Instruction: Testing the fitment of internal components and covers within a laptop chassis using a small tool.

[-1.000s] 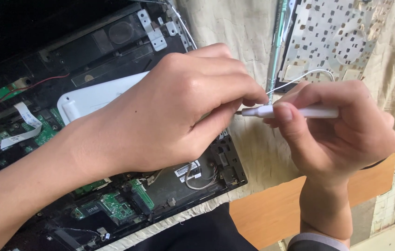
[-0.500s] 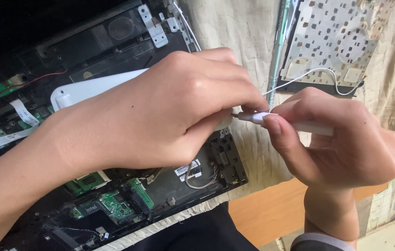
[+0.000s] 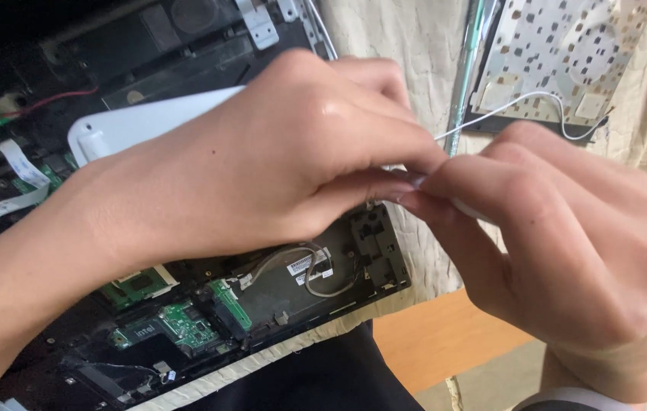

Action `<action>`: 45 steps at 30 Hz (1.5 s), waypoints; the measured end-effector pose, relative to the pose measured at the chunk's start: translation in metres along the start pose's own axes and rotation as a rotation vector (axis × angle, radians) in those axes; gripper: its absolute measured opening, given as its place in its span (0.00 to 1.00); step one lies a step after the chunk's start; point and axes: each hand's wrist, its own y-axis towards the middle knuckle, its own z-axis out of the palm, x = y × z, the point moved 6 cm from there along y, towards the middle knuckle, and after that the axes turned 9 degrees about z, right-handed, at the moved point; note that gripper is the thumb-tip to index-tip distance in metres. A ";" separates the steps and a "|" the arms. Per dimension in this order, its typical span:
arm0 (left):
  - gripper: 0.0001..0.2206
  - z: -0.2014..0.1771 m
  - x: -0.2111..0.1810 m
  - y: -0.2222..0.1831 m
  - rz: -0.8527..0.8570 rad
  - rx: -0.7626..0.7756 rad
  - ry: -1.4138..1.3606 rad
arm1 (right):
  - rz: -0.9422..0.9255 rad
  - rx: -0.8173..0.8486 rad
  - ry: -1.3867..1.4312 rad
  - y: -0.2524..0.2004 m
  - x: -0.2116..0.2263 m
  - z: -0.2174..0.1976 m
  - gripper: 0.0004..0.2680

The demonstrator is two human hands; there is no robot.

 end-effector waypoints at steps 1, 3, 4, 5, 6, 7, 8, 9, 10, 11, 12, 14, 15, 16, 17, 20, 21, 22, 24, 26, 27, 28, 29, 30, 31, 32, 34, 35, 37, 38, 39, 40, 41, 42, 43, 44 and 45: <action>0.04 0.002 0.002 -0.002 0.000 -0.004 -0.005 | 0.003 0.006 -0.001 -0.002 0.000 0.002 0.06; 0.08 0.001 0.005 -0.007 -0.004 -0.053 0.078 | 0.025 -0.002 -0.008 -0.003 0.001 0.003 0.07; 0.08 0.002 0.005 -0.009 -0.004 -0.059 0.080 | 0.021 0.001 -0.009 -0.005 0.002 0.005 0.07; 0.08 0.003 0.005 -0.011 -0.011 -0.071 0.090 | 0.033 -0.008 -0.013 -0.006 0.002 0.007 0.08; 0.08 0.003 0.006 -0.012 -0.017 -0.084 0.099 | 0.047 -0.016 -0.017 -0.007 0.002 0.007 0.09; 0.08 0.003 0.007 -0.013 -0.018 -0.089 0.101 | 0.043 -0.012 -0.018 -0.010 0.002 0.008 0.09; 0.07 0.002 0.006 -0.015 0.014 -0.099 0.108 | 0.055 -0.020 -0.022 -0.012 0.002 0.008 0.10; 0.07 0.002 0.004 -0.017 0.046 -0.108 0.116 | 0.067 -0.028 -0.025 -0.015 0.002 0.009 0.12; 0.07 0.002 0.007 -0.019 0.044 -0.118 0.118 | 0.061 -0.021 -0.028 -0.019 -0.003 0.005 0.12; 0.07 0.002 0.007 -0.021 0.090 -0.129 0.151 | 0.178 0.081 -0.103 -0.024 -0.015 0.008 0.08; 0.07 0.003 0.007 -0.023 0.135 -0.136 0.185 | 0.294 0.179 -0.176 -0.030 -0.028 0.010 0.04; 0.07 0.002 0.006 -0.027 0.148 -0.139 0.165 | 0.312 0.214 -0.150 -0.023 -0.023 0.014 0.03; 0.08 0.002 0.004 -0.028 0.165 -0.135 0.142 | 0.336 0.246 -0.123 -0.020 -0.021 0.016 0.04; 0.08 0.000 0.002 -0.028 0.166 -0.142 0.144 | 0.332 0.249 -0.128 -0.026 -0.021 0.017 0.04; 0.04 0.000 -0.001 -0.027 0.172 -0.120 0.101 | 0.259 0.188 -0.123 -0.031 -0.017 0.014 0.02; 0.06 0.000 -0.004 -0.028 0.166 -0.080 0.074 | 0.121 0.085 -0.114 -0.031 0.002 0.014 0.05; 0.11 0.002 -0.003 -0.029 0.154 -0.058 0.084 | 0.062 0.041 -0.108 -0.029 0.010 0.014 0.05; 0.11 0.002 -0.001 -0.030 0.154 -0.061 0.087 | 0.059 0.043 -0.109 -0.027 0.015 0.015 0.05; 0.09 -0.001 -0.002 -0.033 0.243 -0.160 0.129 | 0.060 0.013 -0.120 -0.024 0.025 0.016 0.03; 0.08 -0.002 -0.004 -0.034 0.256 -0.196 0.109 | 0.133 0.044 -0.155 -0.039 0.006 0.007 0.08; 0.07 -0.003 -0.005 -0.034 0.266 -0.229 0.089 | 0.208 0.072 -0.186 -0.047 -0.006 0.003 0.14; 0.07 -0.004 -0.005 -0.034 0.266 -0.232 0.093 | 0.203 0.072 -0.188 -0.049 0.001 0.007 0.14; 0.07 -0.003 -0.005 -0.033 0.259 -0.228 0.086 | 0.355 0.014 -0.186 -0.052 0.000 0.006 0.10; 0.07 -0.003 -0.005 -0.033 0.251 -0.224 0.080 | 0.507 -0.043 -0.181 -0.057 -0.002 0.006 0.12; 0.07 -0.004 -0.005 -0.035 0.249 -0.227 0.085 | 0.501 -0.041 -0.181 -0.061 -0.003 0.006 0.12; 0.08 -0.005 -0.006 -0.036 0.253 -0.240 0.054 | 0.491 -0.036 -0.206 -0.065 -0.005 0.006 0.10; 0.08 -0.007 -0.006 -0.037 0.259 -0.255 0.026 | 0.478 -0.031 -0.233 -0.064 -0.002 0.003 0.08; 0.08 -0.008 -0.006 -0.037 0.261 -0.244 0.033 | 0.478 0.007 -0.227 -0.060 0.003 0.003 0.06; 0.09 -0.010 -0.009 -0.037 0.264 -0.237 0.041 | 0.475 0.046 -0.224 -0.055 0.006 0.003 0.05; 0.06 -0.010 -0.010 -0.037 0.256 -0.206 -0.003 | 0.453 0.043 -0.209 -0.055 0.006 0.003 0.06; 0.04 -0.009 -0.012 -0.036 0.248 -0.175 -0.047 | 0.432 0.040 -0.195 -0.055 0.005 0.003 0.06; 0.04 -0.008 -0.012 -0.036 0.247 -0.176 -0.047 | 0.431 0.041 -0.195 -0.054 0.007 0.003 0.06; 0.05 -0.009 -0.013 -0.037 0.276 -0.200 -0.047 | 0.391 0.047 -0.188 -0.052 0.010 0.003 0.03; 0.07 -0.009 -0.014 -0.037 0.305 -0.224 -0.049 | 0.353 0.053 -0.182 -0.050 0.013 0.004 0.04; 0.07 -0.009 -0.014 -0.037 0.306 -0.224 -0.049 | 0.353 0.053 -0.182 -0.050 0.012 0.004 0.04; 0.06 -0.011 -0.015 -0.037 0.303 -0.253 -0.048 | 0.285 0.047 -0.199 -0.049 0.015 0.005 0.05; 0.06 -0.012 -0.015 -0.038 0.300 -0.282 -0.048 | 0.217 0.042 -0.216 -0.048 0.019 0.005 0.06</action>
